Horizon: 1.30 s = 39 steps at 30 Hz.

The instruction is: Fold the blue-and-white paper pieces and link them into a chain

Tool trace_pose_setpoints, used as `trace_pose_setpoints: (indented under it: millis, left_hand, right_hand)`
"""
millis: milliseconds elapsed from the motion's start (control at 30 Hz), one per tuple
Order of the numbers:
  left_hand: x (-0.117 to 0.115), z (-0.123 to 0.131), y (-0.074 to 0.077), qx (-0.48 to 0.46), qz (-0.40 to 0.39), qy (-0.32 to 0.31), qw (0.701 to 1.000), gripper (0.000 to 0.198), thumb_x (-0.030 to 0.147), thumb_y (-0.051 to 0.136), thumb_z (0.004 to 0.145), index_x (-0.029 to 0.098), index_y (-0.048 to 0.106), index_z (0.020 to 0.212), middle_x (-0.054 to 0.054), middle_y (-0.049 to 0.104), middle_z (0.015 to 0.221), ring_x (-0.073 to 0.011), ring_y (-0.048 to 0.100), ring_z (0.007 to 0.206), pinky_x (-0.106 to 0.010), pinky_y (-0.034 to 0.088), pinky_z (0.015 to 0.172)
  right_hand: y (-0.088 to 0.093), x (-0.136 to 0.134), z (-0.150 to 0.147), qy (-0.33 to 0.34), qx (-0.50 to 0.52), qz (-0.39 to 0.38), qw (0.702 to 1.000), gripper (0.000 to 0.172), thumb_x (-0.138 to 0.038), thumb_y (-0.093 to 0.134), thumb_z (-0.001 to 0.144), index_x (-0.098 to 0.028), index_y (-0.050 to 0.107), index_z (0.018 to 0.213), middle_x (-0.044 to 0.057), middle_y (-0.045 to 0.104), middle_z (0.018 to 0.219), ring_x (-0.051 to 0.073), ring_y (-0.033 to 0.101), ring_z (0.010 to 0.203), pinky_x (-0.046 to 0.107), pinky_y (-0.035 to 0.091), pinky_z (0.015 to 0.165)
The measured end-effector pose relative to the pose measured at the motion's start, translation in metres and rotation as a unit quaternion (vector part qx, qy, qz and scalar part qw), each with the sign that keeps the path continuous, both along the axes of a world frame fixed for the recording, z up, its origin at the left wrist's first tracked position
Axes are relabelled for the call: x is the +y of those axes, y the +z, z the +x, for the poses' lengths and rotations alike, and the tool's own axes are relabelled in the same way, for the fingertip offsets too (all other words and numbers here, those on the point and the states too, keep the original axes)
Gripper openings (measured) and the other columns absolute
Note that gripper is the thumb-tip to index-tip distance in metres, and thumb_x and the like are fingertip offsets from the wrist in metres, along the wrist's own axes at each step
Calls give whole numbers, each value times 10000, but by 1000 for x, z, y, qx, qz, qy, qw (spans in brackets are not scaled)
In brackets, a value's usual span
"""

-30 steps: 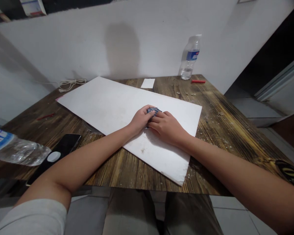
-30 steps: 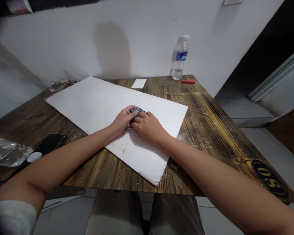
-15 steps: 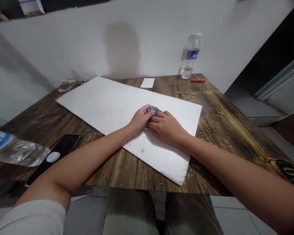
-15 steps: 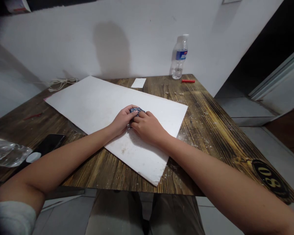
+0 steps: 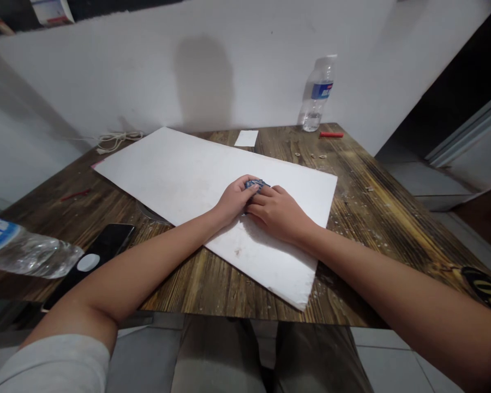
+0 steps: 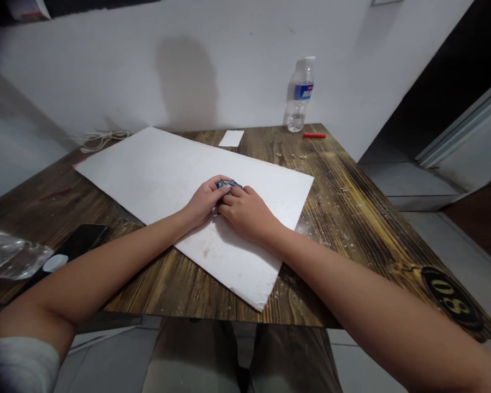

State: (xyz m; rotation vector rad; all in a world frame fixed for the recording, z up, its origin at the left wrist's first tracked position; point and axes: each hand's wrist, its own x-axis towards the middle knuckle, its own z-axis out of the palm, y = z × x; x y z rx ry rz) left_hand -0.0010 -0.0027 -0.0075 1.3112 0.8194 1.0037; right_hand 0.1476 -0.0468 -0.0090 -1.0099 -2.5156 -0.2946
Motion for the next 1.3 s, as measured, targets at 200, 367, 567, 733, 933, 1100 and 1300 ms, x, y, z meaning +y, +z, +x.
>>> trace_pose_setpoints:
  millis: [200, 367, 567, 733, 933, 1100, 1300]
  left_hand:
    - [0, 0, -1, 0, -1, -2, 1000, 89, 240, 647, 832, 183, 628, 898, -4, 639, 817, -85, 565, 723, -203, 439, 645]
    - [0, 0, -1, -1, 0, 1, 1000, 88, 233, 643, 834, 183, 629, 906, -4, 639, 831, -85, 572, 742, -207, 446, 670]
    - [0, 0, 0, 6, 6, 1, 1000, 74, 228, 635, 838, 180, 624, 894, -8, 644, 843, -90, 576, 764, -216, 451, 704]
    - [0, 0, 1, 8, 10, 3, 1000, 82, 233, 638, 835, 180, 626, 897, -4, 638, 832, -89, 568, 753, -218, 446, 705]
    - [-1, 0, 1, 10, 5, 6, 1000, 87, 232, 638, 826, 175, 617, 889, 2, 636, 815, -91, 566, 735, -224, 447, 702]
    - [-1, 0, 0, 7, 5, 3, 1000, 90, 238, 635, 832, 181, 624, 901, -5, 644, 835, -96, 575, 756, -226, 445, 701]
    - [1, -1, -1, 2, 5, 0, 1000, 85, 227, 638, 833, 178, 625, 900, -1, 640, 829, -90, 575, 753, -225, 444, 703]
  right_hand:
    - [-1, 0, 0, -1, -1, 7, 1000, 258, -251, 471, 957, -229, 728, 950, 47, 728, 997, 245, 533, 1005, 381, 288, 775]
    - [0, 0, 0, -2, -9, 10, 1000, 240, -251, 486, 951, -223, 724, 935, 44, 723, 990, 248, 536, 1009, 379, 286, 772]
    - [-1, 0, 0, 0, -9, 14, 1000, 242, -247, 482, 949, -227, 722, 922, 50, 723, 976, 245, 531, 1006, 374, 281, 769]
    - [-1, 0, 0, 0, -7, 13, 1000, 241, -250, 486, 952, -225, 725, 936, 50, 722, 979, 247, 533, 1009, 371, 281, 775]
    - [0, 0, -1, 2, -7, 8, 1000, 239, -246, 492, 951, -214, 728, 936, 64, 722, 984, 248, 534, 1005, 372, 274, 772]
    - [0, 0, -1, 0, -10, 4, 1000, 241, -250, 492, 948, -220, 730, 933, 61, 723, 981, 250, 535, 1003, 373, 273, 769]
    - [-2, 1, -1, 3, -5, 13, 1000, 240, -257, 490, 953, -219, 724, 917, 58, 723, 990, 252, 532, 1020, 373, 274, 775]
